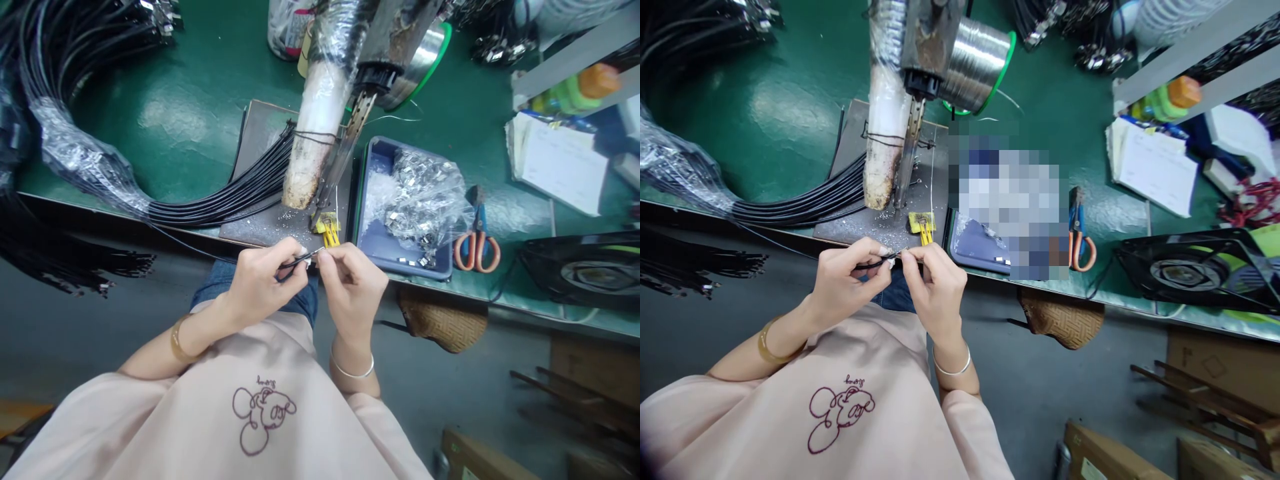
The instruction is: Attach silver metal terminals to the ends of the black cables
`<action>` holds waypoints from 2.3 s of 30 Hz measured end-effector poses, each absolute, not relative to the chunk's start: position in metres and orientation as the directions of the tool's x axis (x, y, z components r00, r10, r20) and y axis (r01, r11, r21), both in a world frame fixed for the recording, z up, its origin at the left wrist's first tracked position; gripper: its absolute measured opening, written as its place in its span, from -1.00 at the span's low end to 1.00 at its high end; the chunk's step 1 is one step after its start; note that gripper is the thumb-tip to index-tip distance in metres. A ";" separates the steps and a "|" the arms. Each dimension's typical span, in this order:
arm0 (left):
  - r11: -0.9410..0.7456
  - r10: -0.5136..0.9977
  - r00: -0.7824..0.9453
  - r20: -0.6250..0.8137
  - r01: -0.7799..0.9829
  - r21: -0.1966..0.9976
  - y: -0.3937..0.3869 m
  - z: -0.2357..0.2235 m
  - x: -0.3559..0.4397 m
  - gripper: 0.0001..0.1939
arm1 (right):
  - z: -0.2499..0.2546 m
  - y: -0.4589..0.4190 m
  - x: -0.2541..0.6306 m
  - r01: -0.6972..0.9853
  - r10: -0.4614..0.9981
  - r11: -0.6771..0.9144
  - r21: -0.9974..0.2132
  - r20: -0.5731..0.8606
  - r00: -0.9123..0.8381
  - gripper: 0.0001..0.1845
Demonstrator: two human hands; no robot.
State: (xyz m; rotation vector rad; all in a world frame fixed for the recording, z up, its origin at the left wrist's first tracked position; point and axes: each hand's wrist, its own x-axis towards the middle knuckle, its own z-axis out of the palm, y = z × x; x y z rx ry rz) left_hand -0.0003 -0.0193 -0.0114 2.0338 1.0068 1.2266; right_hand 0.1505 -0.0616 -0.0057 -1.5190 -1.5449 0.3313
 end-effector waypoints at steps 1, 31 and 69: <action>-0.571 0.817 0.303 0.490 0.317 0.757 -0.019 -0.012 -0.001 -0.87 | -0.005 -0.061 0.150 0.687 0.884 0.225 -0.691 0.441 0.154 -0.74; -0.422 0.852 0.384 0.355 0.104 0.901 -0.016 -0.011 -0.014 -0.89 | 0.003 -0.063 0.153 0.597 0.913 0.176 -0.783 0.356 0.198 -0.73; -0.042 0.838 0.544 0.054 -0.035 0.999 0.001 0.000 -0.012 -0.87 | -0.017 -0.049 0.159 0.672 0.737 0.491 -0.554 0.675 0.018 -0.86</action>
